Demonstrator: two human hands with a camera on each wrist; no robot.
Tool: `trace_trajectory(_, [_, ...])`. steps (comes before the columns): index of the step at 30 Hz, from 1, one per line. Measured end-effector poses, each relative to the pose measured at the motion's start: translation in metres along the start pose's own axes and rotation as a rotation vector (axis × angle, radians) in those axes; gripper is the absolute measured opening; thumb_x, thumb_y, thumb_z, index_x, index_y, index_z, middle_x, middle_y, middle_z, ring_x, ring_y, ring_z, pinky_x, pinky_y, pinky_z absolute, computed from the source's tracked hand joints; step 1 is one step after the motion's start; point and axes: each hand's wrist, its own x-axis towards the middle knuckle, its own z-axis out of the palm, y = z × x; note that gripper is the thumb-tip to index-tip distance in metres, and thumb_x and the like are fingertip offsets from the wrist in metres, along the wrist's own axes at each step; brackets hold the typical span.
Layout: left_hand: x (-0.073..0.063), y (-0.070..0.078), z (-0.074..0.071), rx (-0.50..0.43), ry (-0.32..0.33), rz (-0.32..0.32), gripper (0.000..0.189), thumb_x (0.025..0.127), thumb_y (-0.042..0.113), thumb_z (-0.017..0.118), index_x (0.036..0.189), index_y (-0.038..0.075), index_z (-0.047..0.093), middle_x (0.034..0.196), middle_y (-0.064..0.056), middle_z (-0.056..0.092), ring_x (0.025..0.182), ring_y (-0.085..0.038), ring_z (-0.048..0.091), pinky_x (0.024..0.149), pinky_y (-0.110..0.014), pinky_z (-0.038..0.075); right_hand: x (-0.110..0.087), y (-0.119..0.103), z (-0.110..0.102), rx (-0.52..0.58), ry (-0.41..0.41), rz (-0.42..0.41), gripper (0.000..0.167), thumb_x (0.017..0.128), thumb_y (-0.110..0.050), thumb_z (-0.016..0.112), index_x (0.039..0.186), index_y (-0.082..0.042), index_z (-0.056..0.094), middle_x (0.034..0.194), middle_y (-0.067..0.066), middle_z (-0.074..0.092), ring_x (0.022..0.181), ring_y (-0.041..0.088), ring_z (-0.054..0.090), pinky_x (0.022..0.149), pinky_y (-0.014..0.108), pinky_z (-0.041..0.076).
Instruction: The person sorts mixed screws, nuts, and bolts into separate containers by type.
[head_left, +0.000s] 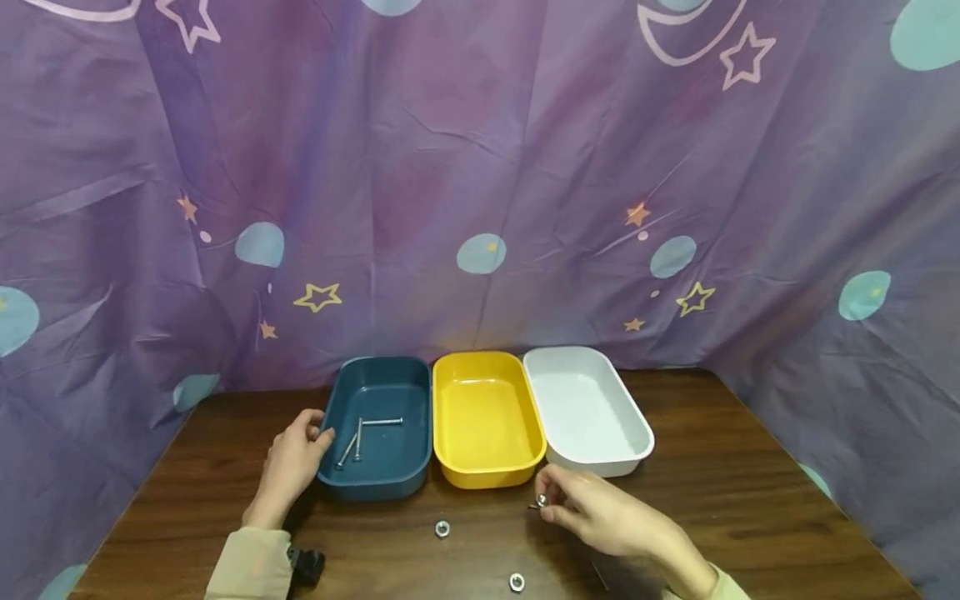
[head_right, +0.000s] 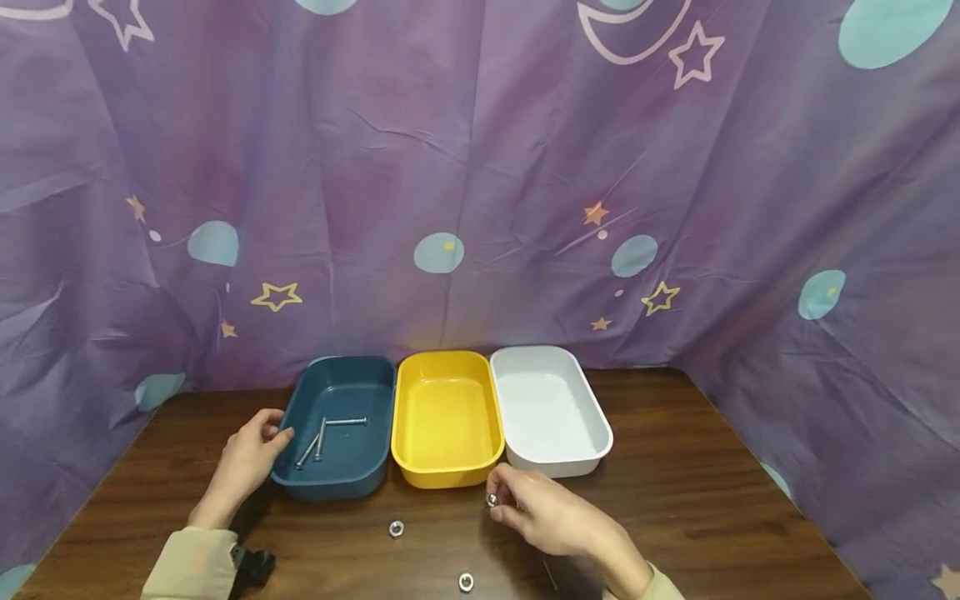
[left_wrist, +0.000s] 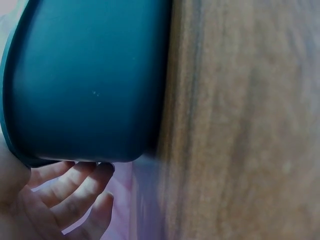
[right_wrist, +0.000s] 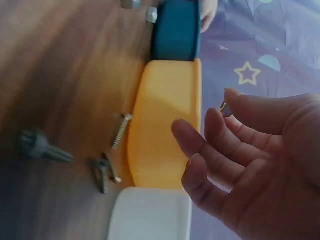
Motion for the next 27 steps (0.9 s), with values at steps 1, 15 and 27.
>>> trace_trajectory(1, [0.001,0.000,-0.001,0.002,-0.005,-0.001,0.039,0.096,0.021,0.060,0.129,0.004,0.053,0.108,-0.019,0.065,0.098,-0.040,0.061,0.077,-0.056,0.044,0.002,0.000,-0.002,0.000,0.009,-0.002,0.017,0.094,-0.008,0.064,0.100,-0.018,0.053,0.083,-0.012,0.056,0.074,0.000,0.054,0.066,0.023,0.047])
trace_trajectory(15, [-0.002,0.000,0.001,0.001,-0.005,-0.016,0.040,0.096,0.020,0.059,0.130,0.002,0.052,0.110,-0.023,0.064,0.101,-0.043,0.060,0.079,-0.057,0.043,0.056,0.019,-0.019,-0.013,-0.075,0.105,0.010,0.091,-0.004,0.065,0.096,-0.009,0.057,0.078,-0.008,0.059,0.069,0.002,0.053,0.066,0.025,0.047])
trace_trajectory(27, [0.000,0.000,0.000,0.004,-0.008,-0.009,0.040,0.096,0.021,0.059,0.130,0.002,0.052,0.110,-0.021,0.065,0.100,-0.042,0.060,0.079,-0.056,0.043,0.103,0.033,-0.019,0.143,-0.170,0.275,0.006,0.092,-0.001,0.063,0.096,-0.003,0.058,0.079,0.001,0.059,0.070,0.013,0.053,0.059,0.025,0.044])
